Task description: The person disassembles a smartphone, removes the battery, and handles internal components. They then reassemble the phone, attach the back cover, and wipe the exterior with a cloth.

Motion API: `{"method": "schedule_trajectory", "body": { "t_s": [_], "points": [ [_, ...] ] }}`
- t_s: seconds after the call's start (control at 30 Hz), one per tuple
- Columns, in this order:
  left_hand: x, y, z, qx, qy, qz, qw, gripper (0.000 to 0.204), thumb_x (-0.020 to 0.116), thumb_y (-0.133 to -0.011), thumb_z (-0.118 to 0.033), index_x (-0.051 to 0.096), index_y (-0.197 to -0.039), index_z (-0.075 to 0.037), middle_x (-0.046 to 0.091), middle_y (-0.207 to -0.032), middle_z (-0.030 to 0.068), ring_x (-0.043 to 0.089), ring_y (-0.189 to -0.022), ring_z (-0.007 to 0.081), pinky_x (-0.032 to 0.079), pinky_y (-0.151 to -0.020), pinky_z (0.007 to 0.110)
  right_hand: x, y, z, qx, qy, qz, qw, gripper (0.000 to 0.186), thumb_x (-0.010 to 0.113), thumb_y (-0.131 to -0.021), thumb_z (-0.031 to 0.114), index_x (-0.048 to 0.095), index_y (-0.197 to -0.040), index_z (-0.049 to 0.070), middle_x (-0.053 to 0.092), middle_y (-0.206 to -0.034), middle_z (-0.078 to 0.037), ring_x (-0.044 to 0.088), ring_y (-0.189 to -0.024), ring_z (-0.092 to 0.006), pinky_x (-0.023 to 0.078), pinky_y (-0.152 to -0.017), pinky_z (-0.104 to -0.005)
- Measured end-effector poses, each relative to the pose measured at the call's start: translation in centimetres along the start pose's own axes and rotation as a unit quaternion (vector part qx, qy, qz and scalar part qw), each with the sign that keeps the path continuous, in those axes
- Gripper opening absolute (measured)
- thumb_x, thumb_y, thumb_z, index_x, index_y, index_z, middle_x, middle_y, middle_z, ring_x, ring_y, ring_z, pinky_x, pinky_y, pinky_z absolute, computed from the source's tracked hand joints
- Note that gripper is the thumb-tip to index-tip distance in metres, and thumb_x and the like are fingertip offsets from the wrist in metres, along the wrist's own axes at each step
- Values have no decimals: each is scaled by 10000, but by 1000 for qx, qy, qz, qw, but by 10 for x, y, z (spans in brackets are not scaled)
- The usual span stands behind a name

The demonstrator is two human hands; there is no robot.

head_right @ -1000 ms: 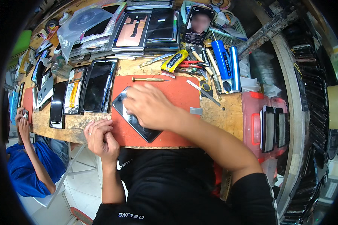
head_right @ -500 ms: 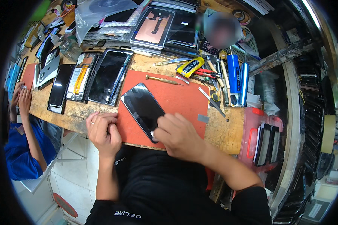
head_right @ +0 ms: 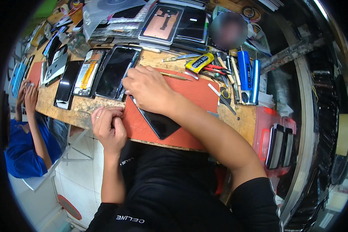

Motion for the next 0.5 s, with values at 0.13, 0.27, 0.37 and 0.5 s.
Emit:
{"method": "schedule_trajectory", "body": {
  "t_s": [0.13,0.27,0.37,0.5],
  "points": [
    [-1,2,2,-20,-1,2,1000,133,618,-769,54,658,-815,-64,718,-815,54,678,-801,269,486,-1011,451,-17,37,22,-23,-6,13,1000,133,753,-874,115,632,-894,63,554,-915,-102,582,-881,-304,442,-759,-436],
    [0,0,1,-18,-4,11,1000,128,627,-767,44,660,-816,-69,723,-826,49,682,-807,263,478,-1012,447,-47,85,52,24,8,55,998,151,750,-854,99,602,-880,80,517,-892,-84,555,-850,-281,424,-735,-417],
    [3,-3,-2,-11,-10,19,1000,132,620,-772,45,659,-814,-74,740,-844,46,690,-821,254,468,-1023,447,-62,107,74,64,12,66,996,162,747,-835,90,588,-865,87,509,-887,-81,548,-841,-274,417,-727,-413],
    [5,-3,-6,-15,-18,18,1000,136,607,-785,42,659,-820,-79,765,-875,43,706,-843,238,455,-1039,445,-58,107,73,81,3,61,995,151,725,-808,79,579,-848,84,512,-885,-87,547,-843,-275,417,-728,-416]
  ]
}}
Point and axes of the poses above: each hand's wrist, its own y-axis away from the middle knuckle, its own x-axis out of the palm, z = x × y, the point moved 2 cm from there along -y, towards the middle knuckle
